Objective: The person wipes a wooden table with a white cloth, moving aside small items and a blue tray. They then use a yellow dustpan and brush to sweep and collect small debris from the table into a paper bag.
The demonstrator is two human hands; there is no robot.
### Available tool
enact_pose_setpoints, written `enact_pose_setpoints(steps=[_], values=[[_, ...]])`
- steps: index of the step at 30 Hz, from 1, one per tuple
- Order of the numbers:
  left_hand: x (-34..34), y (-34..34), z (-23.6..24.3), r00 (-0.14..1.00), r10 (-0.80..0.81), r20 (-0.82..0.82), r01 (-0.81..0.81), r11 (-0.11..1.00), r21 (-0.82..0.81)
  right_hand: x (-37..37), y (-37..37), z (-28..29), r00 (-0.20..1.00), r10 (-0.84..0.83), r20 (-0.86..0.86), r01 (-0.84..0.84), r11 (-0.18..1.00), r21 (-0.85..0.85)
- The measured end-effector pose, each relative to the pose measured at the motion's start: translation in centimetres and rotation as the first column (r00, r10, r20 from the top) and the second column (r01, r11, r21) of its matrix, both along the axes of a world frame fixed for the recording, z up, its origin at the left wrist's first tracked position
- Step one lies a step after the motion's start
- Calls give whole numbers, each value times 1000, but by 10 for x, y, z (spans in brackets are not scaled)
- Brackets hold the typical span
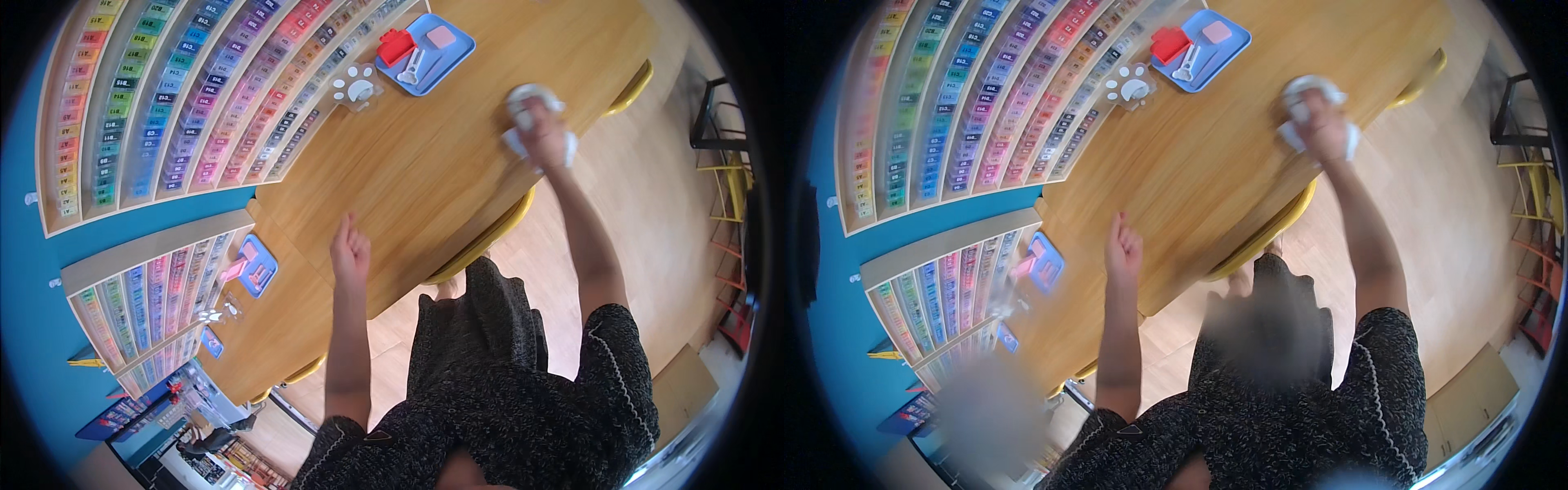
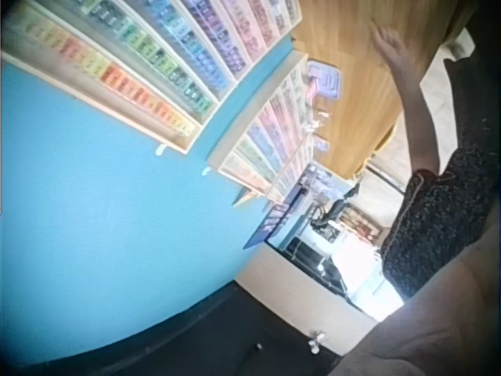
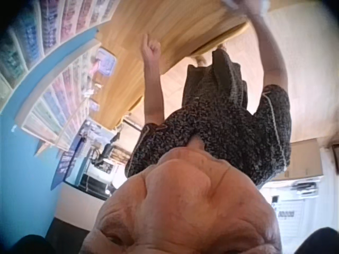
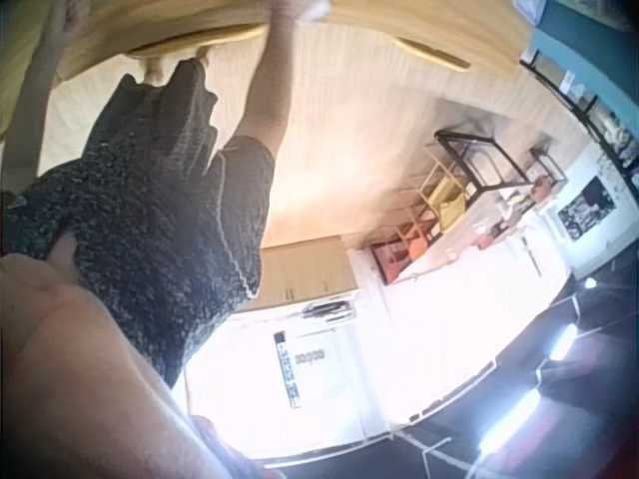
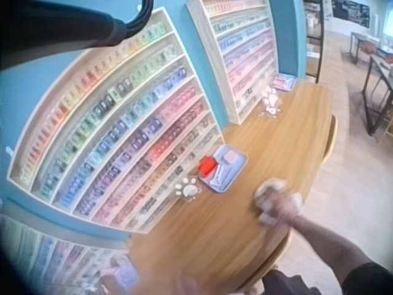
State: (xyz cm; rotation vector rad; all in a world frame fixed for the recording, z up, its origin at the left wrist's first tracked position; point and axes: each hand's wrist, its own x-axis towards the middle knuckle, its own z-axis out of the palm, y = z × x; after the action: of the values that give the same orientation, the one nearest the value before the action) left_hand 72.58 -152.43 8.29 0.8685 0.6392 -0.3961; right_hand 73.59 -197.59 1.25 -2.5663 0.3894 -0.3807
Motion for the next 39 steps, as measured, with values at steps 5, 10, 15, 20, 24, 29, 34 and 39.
enact_pose_setpoints(steps=[5, 10, 15, 20, 24, 29, 34, 39], values=[[130, -49, -32, 997, 3, 77, -4, 1000, 8, 19, -41, -19, 767, -641, 39, 620, 724, -302], [202, -96, -43, 983, -4, 182, -9, 997, 72, -29, 125, 3, 993, -59, -99, 54, 997, -54], [224, -116, -53, 962, 18, 272, -102, 949, 298, -88, 274, 22, 698, 692, -187, -699, 714, 32], [220, -99, -66, 950, -48, 307, -104, 883, 459, -58, 243, 17, 623, 782, 6, -782, 623, 12], [202, -62, -70, 956, -145, 255, -33, 810, 585, -20, 112, 20, 931, 349, -108, -350, 937, 13], [194, -53, -72, 936, -184, 300, -11, 837, 547, -4, 32, 7, 974, -228, 16, 225, 947, -230], [178, -57, -66, 945, -85, 316, -105, 836, 539, -2, 89, 11, 973, -216, -87, 199, 965, -168], [127, -87, -45, 999, -53, 12, 41, 889, 455, -16, 193, 32, 853, 450, -264, -438, 893, 106]])
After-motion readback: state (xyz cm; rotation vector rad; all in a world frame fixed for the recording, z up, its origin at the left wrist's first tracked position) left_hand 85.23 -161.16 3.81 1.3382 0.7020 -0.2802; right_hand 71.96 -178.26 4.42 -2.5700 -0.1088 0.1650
